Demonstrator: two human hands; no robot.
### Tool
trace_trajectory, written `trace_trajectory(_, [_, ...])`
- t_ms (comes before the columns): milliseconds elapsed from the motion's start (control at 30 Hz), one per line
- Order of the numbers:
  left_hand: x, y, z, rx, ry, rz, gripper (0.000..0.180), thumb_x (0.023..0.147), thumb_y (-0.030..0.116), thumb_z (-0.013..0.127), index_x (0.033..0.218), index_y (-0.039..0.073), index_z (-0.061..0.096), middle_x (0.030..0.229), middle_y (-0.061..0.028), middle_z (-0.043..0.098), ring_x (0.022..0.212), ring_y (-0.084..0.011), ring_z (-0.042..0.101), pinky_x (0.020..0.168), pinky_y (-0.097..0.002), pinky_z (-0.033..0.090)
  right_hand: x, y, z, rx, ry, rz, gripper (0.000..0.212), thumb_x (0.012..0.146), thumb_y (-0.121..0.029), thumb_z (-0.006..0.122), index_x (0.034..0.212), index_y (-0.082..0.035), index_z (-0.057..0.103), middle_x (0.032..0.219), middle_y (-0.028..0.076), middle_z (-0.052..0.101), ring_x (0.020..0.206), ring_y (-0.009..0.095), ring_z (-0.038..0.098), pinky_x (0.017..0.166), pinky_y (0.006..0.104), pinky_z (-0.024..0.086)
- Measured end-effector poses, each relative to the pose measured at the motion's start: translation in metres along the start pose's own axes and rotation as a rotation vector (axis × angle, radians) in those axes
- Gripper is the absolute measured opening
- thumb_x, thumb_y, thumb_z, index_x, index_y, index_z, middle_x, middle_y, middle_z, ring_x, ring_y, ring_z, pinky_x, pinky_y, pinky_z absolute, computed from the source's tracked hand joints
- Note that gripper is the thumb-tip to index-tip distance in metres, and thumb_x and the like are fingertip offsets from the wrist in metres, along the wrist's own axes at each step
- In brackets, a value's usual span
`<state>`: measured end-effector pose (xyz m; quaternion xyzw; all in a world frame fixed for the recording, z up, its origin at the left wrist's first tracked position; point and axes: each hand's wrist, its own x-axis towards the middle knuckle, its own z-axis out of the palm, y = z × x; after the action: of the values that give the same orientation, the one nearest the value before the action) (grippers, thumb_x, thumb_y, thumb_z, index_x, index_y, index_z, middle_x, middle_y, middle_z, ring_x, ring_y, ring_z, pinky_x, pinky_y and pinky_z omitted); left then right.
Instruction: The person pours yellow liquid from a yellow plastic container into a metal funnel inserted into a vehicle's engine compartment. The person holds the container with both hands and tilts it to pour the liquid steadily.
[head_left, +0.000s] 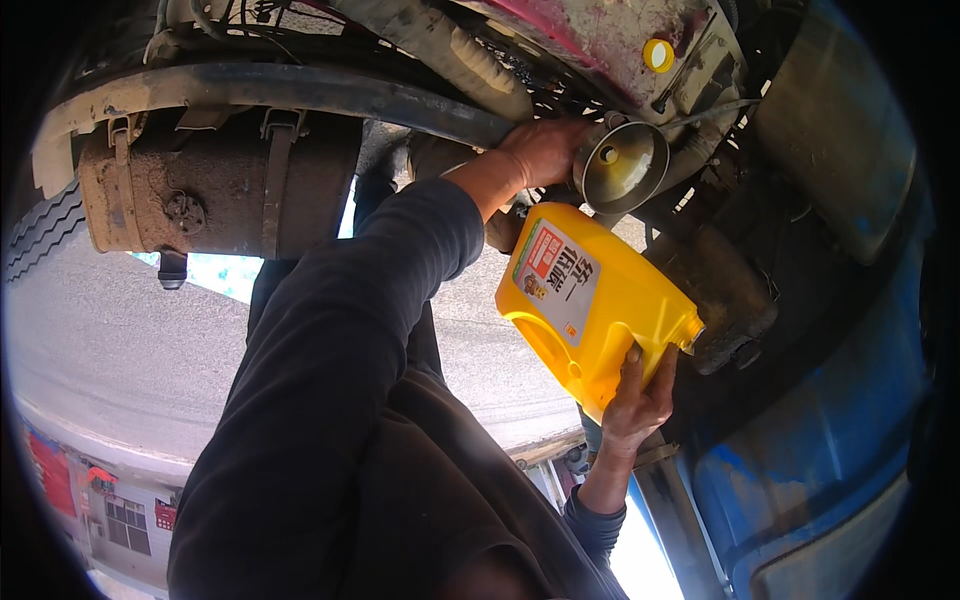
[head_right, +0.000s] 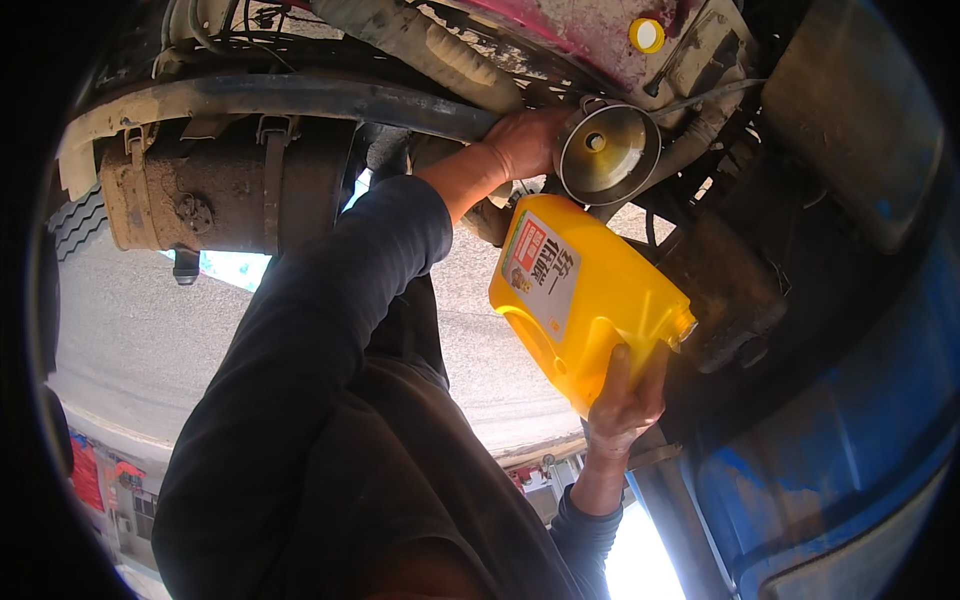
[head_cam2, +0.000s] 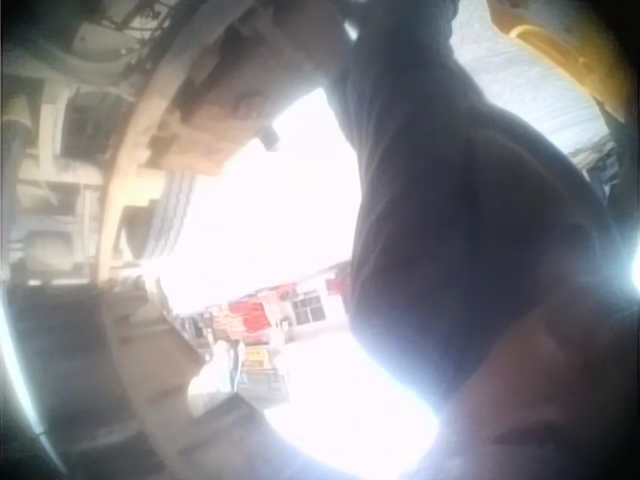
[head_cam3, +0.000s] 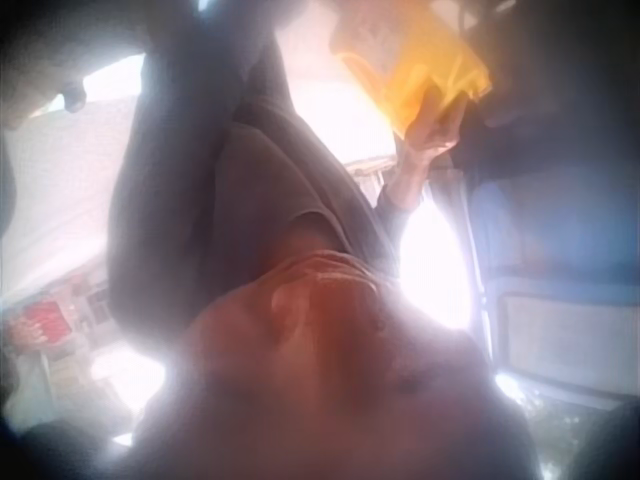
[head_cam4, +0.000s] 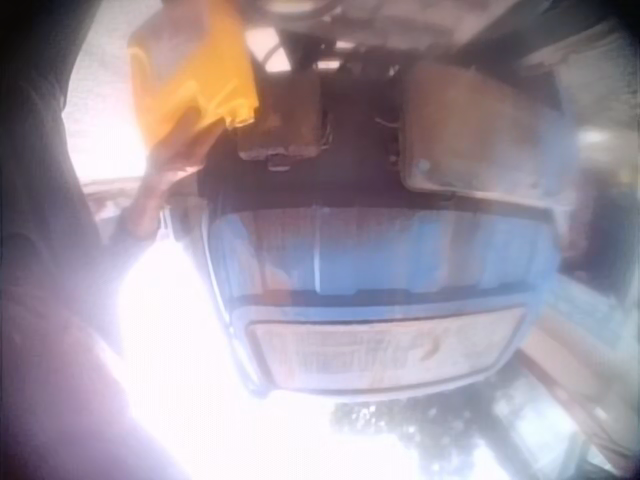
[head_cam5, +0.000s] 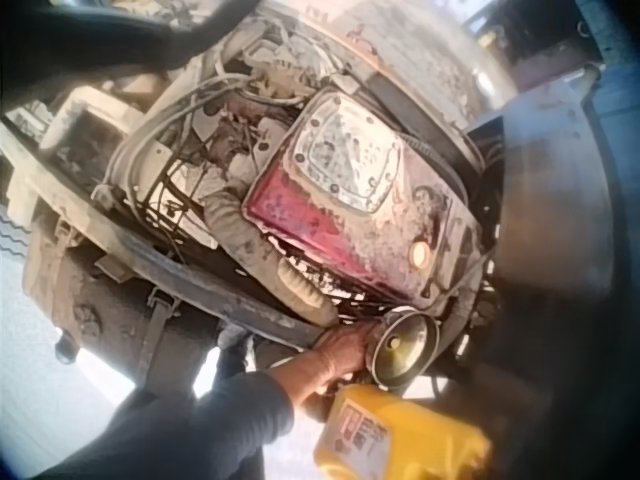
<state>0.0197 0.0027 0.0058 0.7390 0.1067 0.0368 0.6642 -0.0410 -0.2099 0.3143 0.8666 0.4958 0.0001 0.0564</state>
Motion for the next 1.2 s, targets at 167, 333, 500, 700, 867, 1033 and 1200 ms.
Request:
trace_trajectory(167, [-0.0004, -0.0012, -0.0002, -0.007, 0.018, 0.03, 0.05, 0.088, 0.033, 0.075, 0.131, 0.012, 0.063, 0.131, -0.0171, 0.07, 0.121, -0.0394, 0.065, 0.102, -0.0462, 0.054, 0.0008, -0.0004, 0.0007, 0.0, 0.01, -0.011, 0.067, 0.092, -0.016, 0.086, 0.146, -0.016, 0.047, 0.145, 0.041, 0.051, 0.106, 0.051, 0.074, 0.081, 0.0439, 0.066])
trace_trajectory(333, [-0.0014, -0.0011, 0.0009, 0.0, 0.049, 0.051, 0.048, 0.089, 0.034, 0.074, 0.131, 0.012, 0.063, 0.131, -0.017, 0.07, 0.12, -0.0393, 0.065, 0.102, -0.0459, 0.054, 0.0015, -0.0004, -0.0002, 0.009, 0.003, -0.007, 0.067, 0.091, -0.016, 0.086, 0.146, -0.016, 0.047, 0.145, 0.041, 0.051, 0.105, 0.051, 0.074, 0.081, 0.0437, 0.066])
trace_trajectory(500, [-0.0005, 0.0003, -0.0008, 0.007, 0.007, 0.021, 0.048, 0.089, 0.035, 0.074, 0.131, 0.013, 0.063, 0.131, -0.017, 0.07, 0.12, -0.0391, 0.065, 0.102, -0.0459, 0.055, 0.0014, -0.0003, 0.0004, 0.001, 0.009, -0.009, 0.068, 0.092, -0.016, 0.086, 0.147, -0.017, 0.046, 0.145, 0.041, 0.052, 0.106, 0.052, 0.073, 0.082, 0.0441, 0.066])
trace_trajectory(700, [0.0002, 0.0009, -0.0016, -0.009, -0.016, -0.013, 0.05, 0.089, 0.036, 0.074, 0.132, 0.013, 0.064, 0.13, -0.0176, 0.07, 0.12, -0.0395, 0.065, 0.102, -0.046, 0.054, 0.0026, -0.001, 0.0011, -0.007, 0.022, -0.011, 0.066, 0.093, -0.016, 0.085, 0.147, -0.017, 0.047, 0.144, 0.041, 0.052, 0.107, 0.051, 0.073, 0.082, 0.045, 0.066])
trace_trajectory(867, [0.0006, -0.0012, 0.0004, -0.003, 0.0, -0.016, 0.051, 0.088, 0.037, 0.075, 0.132, 0.013, 0.064, 0.13, -0.018, 0.07, 0.12, -0.0396, 0.066, 0.102, -0.046, 0.054, 0.0013, -0.0009, -0.0006, 0.003, -0.003, 0.021, 0.062, 0.096, -0.015, 0.081, 0.148, -0.018, 0.047, 0.143, 0.042, 0.053, 0.107, 0.053, 0.073, 0.08, 0.0448, 0.066])
trace_trajectory(1033, [0.0004, -0.0023, 0.0024, 0.001, 0.02, 0.011, 0.05, 0.089, 0.036, 0.075, 0.131, 0.012, 0.064, 0.13, -0.0182, 0.07, 0.12, -0.0397, 0.066, 0.102, -0.0461, 0.054, -0.0002, -0.0003, -0.0026, 0.0, -0.023, 0.024, 0.058, 0.099, -0.016, 0.078, 0.148, -0.018, 0.047, 0.142, 0.042, 0.053, 0.107, 0.054, 0.072, 0.079, 0.045, 0.066])
trace_trajectory(1200, [-0.0007, -0.0048, 0.0037, -0.009, 0.034, 0.014, 0.048, 0.089, 0.035, 0.074, 0.131, 0.012, 0.064, 0.13, -0.0179, 0.07, 0.119, -0.0397, 0.066, 0.102, -0.0463, 0.054, -0.0034, 0.0016, -0.0006, 0.011, -0.025, 0.025, 0.055, 0.1, -0.016, 0.076, 0.147, -0.018, 0.048, 0.142, 0.042, 0.054, 0.107, 0.054, 0.072, 0.079, 0.0447, 0.066])
